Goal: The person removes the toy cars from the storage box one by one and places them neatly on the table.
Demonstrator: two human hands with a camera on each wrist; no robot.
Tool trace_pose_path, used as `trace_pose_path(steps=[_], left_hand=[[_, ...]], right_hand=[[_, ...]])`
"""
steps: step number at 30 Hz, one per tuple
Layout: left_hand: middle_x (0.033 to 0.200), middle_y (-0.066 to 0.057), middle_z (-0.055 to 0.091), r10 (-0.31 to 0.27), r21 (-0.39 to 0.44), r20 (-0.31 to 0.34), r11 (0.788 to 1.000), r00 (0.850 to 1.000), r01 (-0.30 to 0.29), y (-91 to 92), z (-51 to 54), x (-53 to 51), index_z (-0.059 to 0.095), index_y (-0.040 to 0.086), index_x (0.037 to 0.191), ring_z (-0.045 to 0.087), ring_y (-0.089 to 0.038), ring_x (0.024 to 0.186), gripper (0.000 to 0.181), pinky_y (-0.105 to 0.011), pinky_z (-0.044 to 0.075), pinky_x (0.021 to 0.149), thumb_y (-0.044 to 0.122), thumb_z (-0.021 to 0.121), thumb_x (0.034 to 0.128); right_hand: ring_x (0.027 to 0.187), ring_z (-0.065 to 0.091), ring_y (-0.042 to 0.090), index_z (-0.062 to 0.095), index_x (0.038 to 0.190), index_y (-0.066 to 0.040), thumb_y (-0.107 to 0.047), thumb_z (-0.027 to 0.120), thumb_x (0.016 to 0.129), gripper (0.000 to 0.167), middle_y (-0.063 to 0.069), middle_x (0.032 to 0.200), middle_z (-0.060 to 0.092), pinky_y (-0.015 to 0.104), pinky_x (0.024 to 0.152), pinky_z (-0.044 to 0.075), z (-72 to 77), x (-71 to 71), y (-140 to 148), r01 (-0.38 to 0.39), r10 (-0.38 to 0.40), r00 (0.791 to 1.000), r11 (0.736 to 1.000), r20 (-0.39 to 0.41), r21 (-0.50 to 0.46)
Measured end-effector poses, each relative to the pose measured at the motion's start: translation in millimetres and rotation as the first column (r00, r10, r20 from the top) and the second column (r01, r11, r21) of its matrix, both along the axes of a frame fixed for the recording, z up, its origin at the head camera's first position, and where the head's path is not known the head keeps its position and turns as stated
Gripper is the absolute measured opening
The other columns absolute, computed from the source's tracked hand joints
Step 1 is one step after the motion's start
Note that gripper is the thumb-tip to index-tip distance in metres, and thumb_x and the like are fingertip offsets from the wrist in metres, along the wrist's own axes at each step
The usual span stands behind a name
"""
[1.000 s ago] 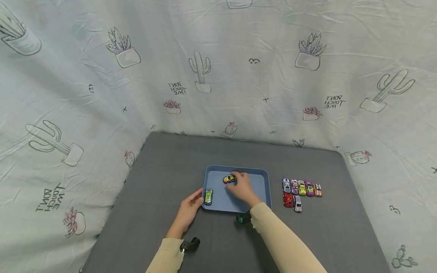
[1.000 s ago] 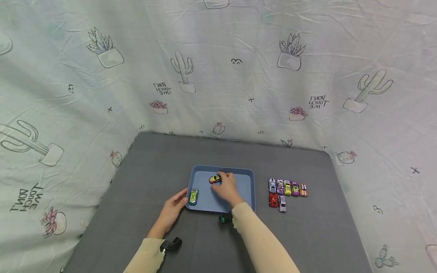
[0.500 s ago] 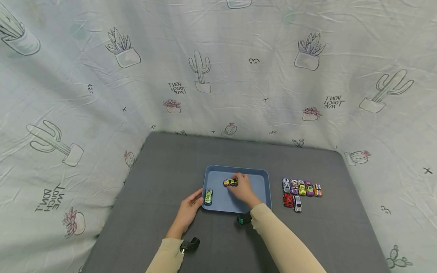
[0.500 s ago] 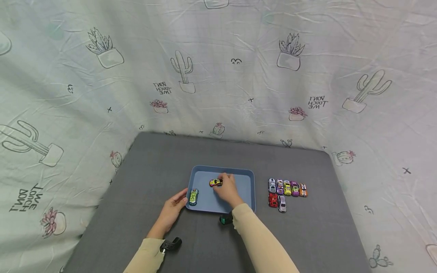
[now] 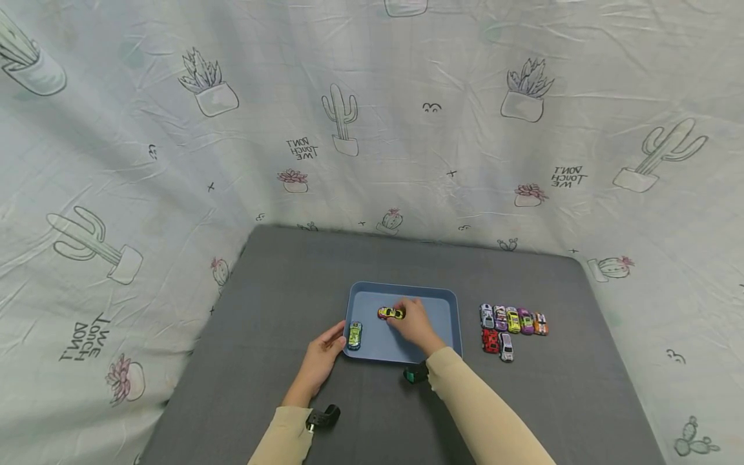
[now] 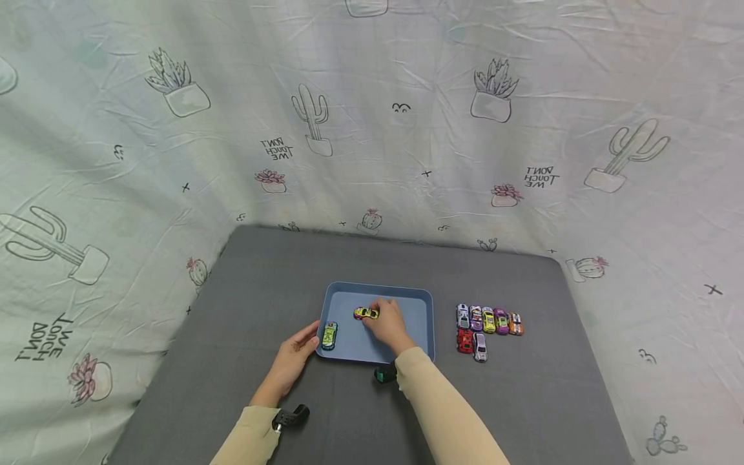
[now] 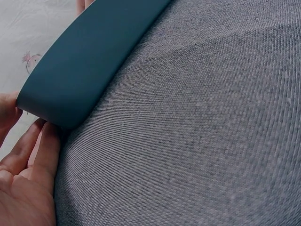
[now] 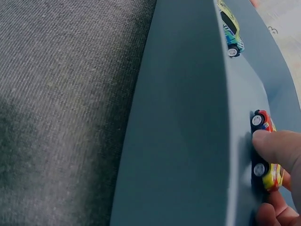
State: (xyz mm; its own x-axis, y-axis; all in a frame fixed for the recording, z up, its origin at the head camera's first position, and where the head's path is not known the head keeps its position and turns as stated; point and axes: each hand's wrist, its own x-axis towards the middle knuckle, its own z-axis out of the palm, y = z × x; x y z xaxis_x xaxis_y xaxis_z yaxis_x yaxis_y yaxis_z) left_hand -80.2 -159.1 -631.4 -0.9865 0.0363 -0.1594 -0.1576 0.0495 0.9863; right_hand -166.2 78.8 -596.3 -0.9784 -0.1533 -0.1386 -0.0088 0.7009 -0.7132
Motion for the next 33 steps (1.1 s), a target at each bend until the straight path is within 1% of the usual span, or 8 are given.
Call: trace_pose_path(steps=[3, 7, 12, 15, 19, 24, 30, 33], left_hand=[[0.142, -0.013, 0.049, -0.007, -0.003, -0.001, 1.000, 1.000, 0.007, 0.6, 1.4, 0.7, 0.049, 0.013, 0.143, 0.044, -0.026, 0.132, 0.047, -0.033, 0.040, 0.104, 0.023, 0.058, 0.0985], [0.143, -0.014, 0.048, -0.007, 0.001, -0.003, 1.000, 1.000, 0.007, 1.0, 1.0, 0.0, 0.048, 0.012, 0.143, 0.043, -0.027, 0.132, 0.047, -0.034, 0.039, 0.105, 0.021, 0.058, 0.0985], [0.141, -0.011, 0.051, -0.003, -0.004, 0.008, 1.000, 1.000, 0.003, 1.6, 1.0, -1.3, 0.051, 0.016, 0.142, 0.046, -0.023, 0.130, 0.045, -0.032, 0.040, 0.104, 0.022, 0.059, 0.0977], [0.140, -0.008, 0.052, 0.004, -0.005, 0.010, 1.000, 1.000, -0.004, 1.8, 1.3, -1.4, 0.053, 0.018, 0.140, 0.046, -0.021, 0.130, 0.043, -0.034, 0.040, 0.104, 0.022, 0.060, 0.0976], [0.139, -0.009, 0.053, 0.007, -0.017, -0.007, 1.000, 1.000, -0.007, 1.5, 1.0, -1.6, 0.054, 0.016, 0.140, 0.046, -0.023, 0.130, 0.043, -0.036, 0.040, 0.104, 0.020, 0.060, 0.0977], [0.139, -0.010, 0.053, 0.017, -0.021, -0.006, 1.000, 1.000, -0.017, 0.7, -0.7, -1.1, 0.054, 0.016, 0.139, 0.047, -0.023, 0.129, 0.042, -0.031, 0.041, 0.103, 0.019, 0.060, 0.0974], [0.139, -0.012, 0.052, 0.012, -0.025, -0.006, 1.000, 1.000, -0.012, -0.3, -2.7, 0.5, 0.053, 0.014, 0.140, 0.046, -0.025, 0.130, 0.043, -0.035, 0.040, 0.104, 0.020, 0.060, 0.0975], [0.139, -0.010, 0.053, 0.013, -0.019, 0.004, 1.000, 1.000, -0.013, 0.2, -2.8, 0.3, 0.054, 0.016, 0.139, 0.047, -0.023, 0.129, 0.043, -0.036, 0.039, 0.105, 0.021, 0.061, 0.0970]], right_hand=[[0.083, 0.050, 0.021, 0.063, 0.095, -0.004, -0.020, 0.077, 0.084, 0.024, 0.011, 0.098, 0.052, 0.036, 0.069, 0.046, 0.0, 1.2, 2.4, -0.007, 0.008, 1.000, 0.999, -0.022, 0.033], [0.078, 0.051, 0.020, 0.063, 0.096, -0.003, -0.025, 0.075, 0.086, 0.026, 0.009, 0.095, 0.056, 0.034, 0.065, 0.046, 0.6, 1.4, 6.6, 0.005, -0.005, 1.000, 0.999, -0.010, 0.049], [0.075, 0.055, 0.017, 0.063, 0.103, -0.005, -0.030, 0.073, 0.088, 0.031, 0.006, 0.094, 0.061, 0.032, 0.063, 0.048, 6.6, 1.9, 15.9, 0.059, -0.059, 0.997, 0.998, 0.040, 0.003], [0.074, 0.056, 0.016, 0.060, 0.107, -0.006, -0.031, 0.071, 0.089, 0.033, 0.006, 0.097, 0.061, 0.030, 0.061, 0.049, 11.8, 3.1, 24.2, 0.089, -0.087, 0.995, 0.995, 0.043, -0.035], [0.075, 0.056, 0.017, 0.059, 0.113, -0.008, -0.031, 0.071, 0.090, 0.035, 0.008, 0.104, 0.059, 0.031, 0.059, 0.049, 20.1, 6.0, 37.9, 0.124, -0.125, 0.992, 0.989, -0.005, -0.085], [0.079, 0.054, 0.018, 0.059, 0.124, -0.008, -0.033, 0.069, 0.090, 0.043, 0.008, 0.105, 0.058, 0.031, 0.060, 0.047, 26.7, 9.5, 61.2, 0.180, -0.188, 0.979, 0.979, -0.080, -0.097], [0.080, 0.053, 0.021, 0.061, 0.122, -0.005, -0.033, 0.068, 0.091, 0.042, 0.010, 0.100, 0.056, 0.032, 0.059, 0.047, 28.8, 18.1, 94.7, 0.259, -0.272, 0.956, 0.958, -0.111, -0.121], [0.080, 0.053, 0.022, 0.061, 0.120, -0.004, -0.034, 0.068, 0.091, 0.042, 0.010, 0.098, 0.056, 0.031, 0.059, 0.047, 27.3, 23.6, 111.1, 0.296, -0.309, 0.942, 0.949, -0.134, -0.108]])
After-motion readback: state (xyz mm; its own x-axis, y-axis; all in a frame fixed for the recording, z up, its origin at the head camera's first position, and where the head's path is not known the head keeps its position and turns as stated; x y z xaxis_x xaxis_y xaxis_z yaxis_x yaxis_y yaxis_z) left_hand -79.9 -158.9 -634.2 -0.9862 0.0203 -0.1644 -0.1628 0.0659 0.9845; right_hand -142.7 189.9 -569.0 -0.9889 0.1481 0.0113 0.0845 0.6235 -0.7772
